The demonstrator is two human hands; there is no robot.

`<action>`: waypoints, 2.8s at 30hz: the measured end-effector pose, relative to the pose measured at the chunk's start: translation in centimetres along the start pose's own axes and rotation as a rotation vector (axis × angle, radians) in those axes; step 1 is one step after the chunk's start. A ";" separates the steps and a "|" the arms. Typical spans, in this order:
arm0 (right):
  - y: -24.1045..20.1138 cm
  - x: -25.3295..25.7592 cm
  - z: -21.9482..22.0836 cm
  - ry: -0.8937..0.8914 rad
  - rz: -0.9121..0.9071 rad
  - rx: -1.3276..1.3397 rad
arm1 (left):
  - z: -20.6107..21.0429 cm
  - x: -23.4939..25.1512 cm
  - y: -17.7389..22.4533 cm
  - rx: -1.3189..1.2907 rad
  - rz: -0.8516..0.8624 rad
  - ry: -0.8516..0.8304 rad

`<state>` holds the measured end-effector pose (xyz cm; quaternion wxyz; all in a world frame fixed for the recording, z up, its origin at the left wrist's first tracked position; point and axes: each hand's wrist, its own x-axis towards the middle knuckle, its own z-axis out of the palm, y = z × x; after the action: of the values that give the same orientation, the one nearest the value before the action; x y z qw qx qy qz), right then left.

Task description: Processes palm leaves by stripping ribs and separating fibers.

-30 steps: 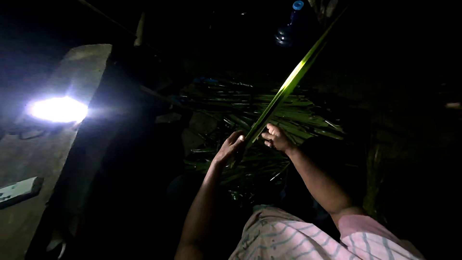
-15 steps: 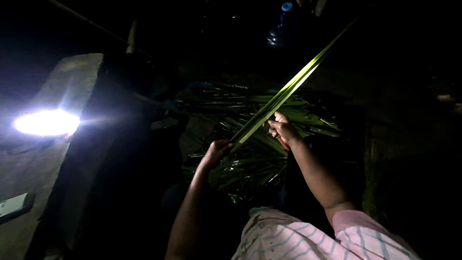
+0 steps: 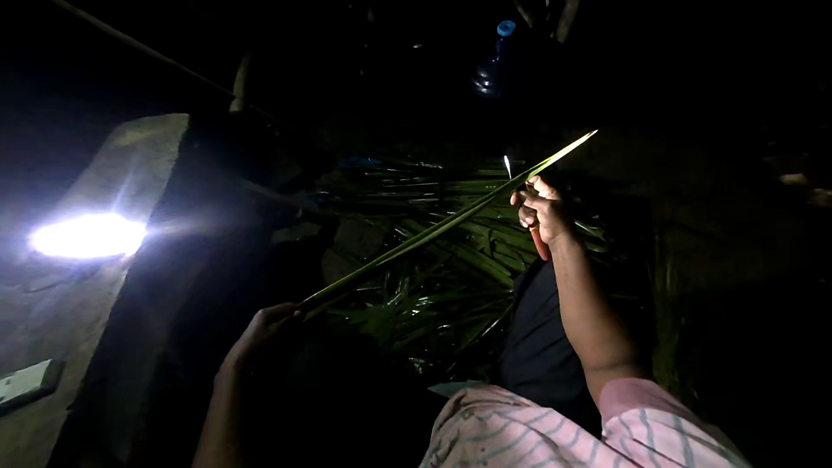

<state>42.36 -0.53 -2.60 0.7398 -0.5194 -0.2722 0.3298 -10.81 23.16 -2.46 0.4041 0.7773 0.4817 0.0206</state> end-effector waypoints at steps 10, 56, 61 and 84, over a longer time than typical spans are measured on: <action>0.8 1.2 -2.6 0.285 0.044 -0.023 | 2.3 -6.3 -12.2 -0.147 -0.177 0.197; 5.0 -4.7 8.4 -0.277 0.377 -0.016 | 17.1 2.5 15.8 -0.611 0.231 -0.192; 4.1 -3.7 6.8 -0.153 0.282 0.031 | 13.6 2.0 15.0 -0.364 0.268 -0.204; 1.1 1.7 -1.1 0.151 0.101 0.157 | -0.7 -9.7 2.6 -0.140 0.132 0.357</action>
<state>44.07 0.42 -3.93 0.7791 -0.4965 -0.1624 0.3467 -14.37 15.64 3.15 0.3630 0.7612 0.4912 0.2180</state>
